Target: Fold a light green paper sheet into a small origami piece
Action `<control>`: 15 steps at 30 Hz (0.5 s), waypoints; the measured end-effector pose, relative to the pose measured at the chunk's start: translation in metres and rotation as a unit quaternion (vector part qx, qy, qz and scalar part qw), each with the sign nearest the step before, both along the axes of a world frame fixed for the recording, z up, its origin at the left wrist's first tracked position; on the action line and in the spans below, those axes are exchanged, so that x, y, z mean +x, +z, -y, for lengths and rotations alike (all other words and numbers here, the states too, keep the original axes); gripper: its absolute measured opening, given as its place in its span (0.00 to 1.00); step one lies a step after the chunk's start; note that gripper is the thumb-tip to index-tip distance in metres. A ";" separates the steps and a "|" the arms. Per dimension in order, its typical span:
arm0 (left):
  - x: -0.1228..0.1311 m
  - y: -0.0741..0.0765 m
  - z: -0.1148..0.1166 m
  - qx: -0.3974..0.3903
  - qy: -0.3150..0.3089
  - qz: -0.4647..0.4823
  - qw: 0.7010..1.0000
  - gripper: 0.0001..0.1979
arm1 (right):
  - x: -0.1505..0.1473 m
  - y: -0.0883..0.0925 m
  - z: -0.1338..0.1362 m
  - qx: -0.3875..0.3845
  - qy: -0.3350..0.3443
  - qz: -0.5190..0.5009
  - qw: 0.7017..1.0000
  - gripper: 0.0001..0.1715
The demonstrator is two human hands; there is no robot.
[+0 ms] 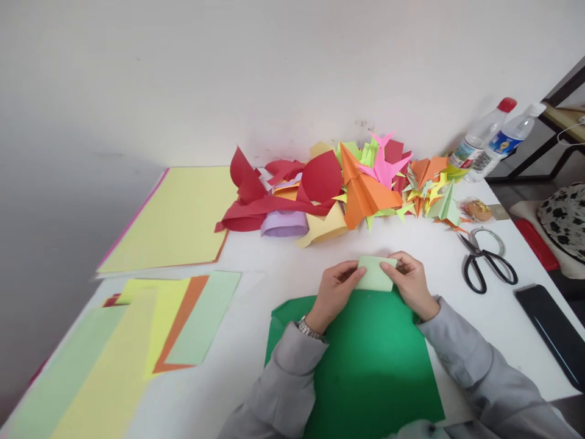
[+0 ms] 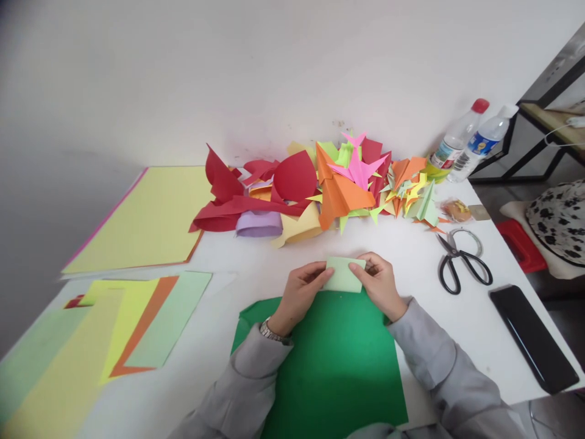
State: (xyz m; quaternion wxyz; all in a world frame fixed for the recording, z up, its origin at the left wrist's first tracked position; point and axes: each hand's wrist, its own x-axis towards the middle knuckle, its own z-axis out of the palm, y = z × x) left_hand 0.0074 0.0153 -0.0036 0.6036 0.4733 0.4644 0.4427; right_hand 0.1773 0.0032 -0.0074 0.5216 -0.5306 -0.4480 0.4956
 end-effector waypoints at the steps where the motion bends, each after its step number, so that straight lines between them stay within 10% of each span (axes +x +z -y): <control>1: 0.000 -0.001 0.000 0.010 0.013 -0.010 1.000 0.12 | 0.000 0.000 0.000 -0.001 0.004 0.007 1.000 0.16; 15: -0.001 0.004 0.003 0.120 -0.025 -0.085 0.989 0.10 | -0.004 0.004 0.004 0.050 0.086 0.042 0.994 0.11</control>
